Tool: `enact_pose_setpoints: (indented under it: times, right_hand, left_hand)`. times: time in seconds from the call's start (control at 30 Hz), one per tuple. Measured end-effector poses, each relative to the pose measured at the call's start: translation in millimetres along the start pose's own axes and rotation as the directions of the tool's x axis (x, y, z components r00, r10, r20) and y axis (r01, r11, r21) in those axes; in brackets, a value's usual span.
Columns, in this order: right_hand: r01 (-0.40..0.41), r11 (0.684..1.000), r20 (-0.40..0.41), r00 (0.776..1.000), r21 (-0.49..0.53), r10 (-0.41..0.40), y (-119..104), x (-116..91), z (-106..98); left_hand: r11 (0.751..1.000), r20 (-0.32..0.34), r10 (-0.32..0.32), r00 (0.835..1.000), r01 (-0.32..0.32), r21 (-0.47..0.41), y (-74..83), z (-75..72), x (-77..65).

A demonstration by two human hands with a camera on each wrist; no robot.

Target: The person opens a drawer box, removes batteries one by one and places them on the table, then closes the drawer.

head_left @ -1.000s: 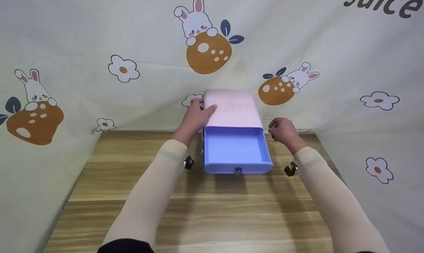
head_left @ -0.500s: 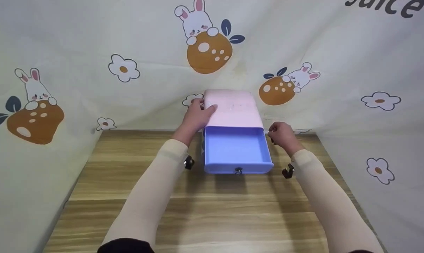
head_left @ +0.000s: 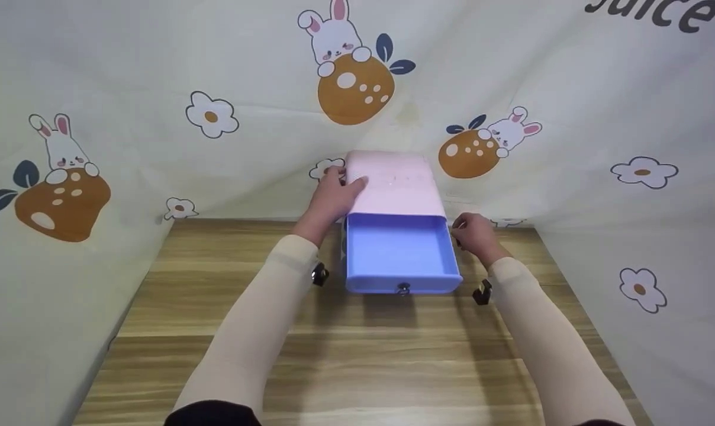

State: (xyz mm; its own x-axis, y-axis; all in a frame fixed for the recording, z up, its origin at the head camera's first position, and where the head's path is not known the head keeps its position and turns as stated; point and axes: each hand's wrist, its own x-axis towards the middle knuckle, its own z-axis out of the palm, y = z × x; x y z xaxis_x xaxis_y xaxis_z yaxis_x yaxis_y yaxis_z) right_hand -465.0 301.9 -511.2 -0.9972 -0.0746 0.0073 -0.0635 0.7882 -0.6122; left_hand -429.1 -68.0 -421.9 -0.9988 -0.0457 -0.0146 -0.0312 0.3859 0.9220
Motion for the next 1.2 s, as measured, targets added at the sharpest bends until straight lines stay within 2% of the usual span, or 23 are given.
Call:
enact_pose_setpoints:
  times: [0.23, 0.63, 0.97, 1.2]
  right_hand:
    - [0.03, 0.999, -0.029, 0.999, -0.039, -0.031, 5, 1, 8]
    - [0.026, 1.0, -0.059, 0.998, -0.011, -0.027, 11, 1, 18]
    - [0.005, 0.999, -0.071, 0.997, -0.032, -0.008, 17, 6, 26]
    - [-0.048, 0.999, -0.036, 0.998, -0.01, 0.047, 24, 10, 32]
  left_hand:
    - [1.0, 0.004, -0.013, 1.0, 0.013, -0.007, -0.2, 0.1, -0.7]
    - [1.0, 0.002, 0.006, 1.0, -0.006, 0.007, 1.0, -1.3, -2.4]
    - [1.0, 0.006, 0.0, 1.0, 0.0, -0.01, 1.3, -0.8, -4.2]
    - [1.0, 0.003, 0.002, 1.0, -0.002, -0.009, 2.1, -1.4, -6.6]
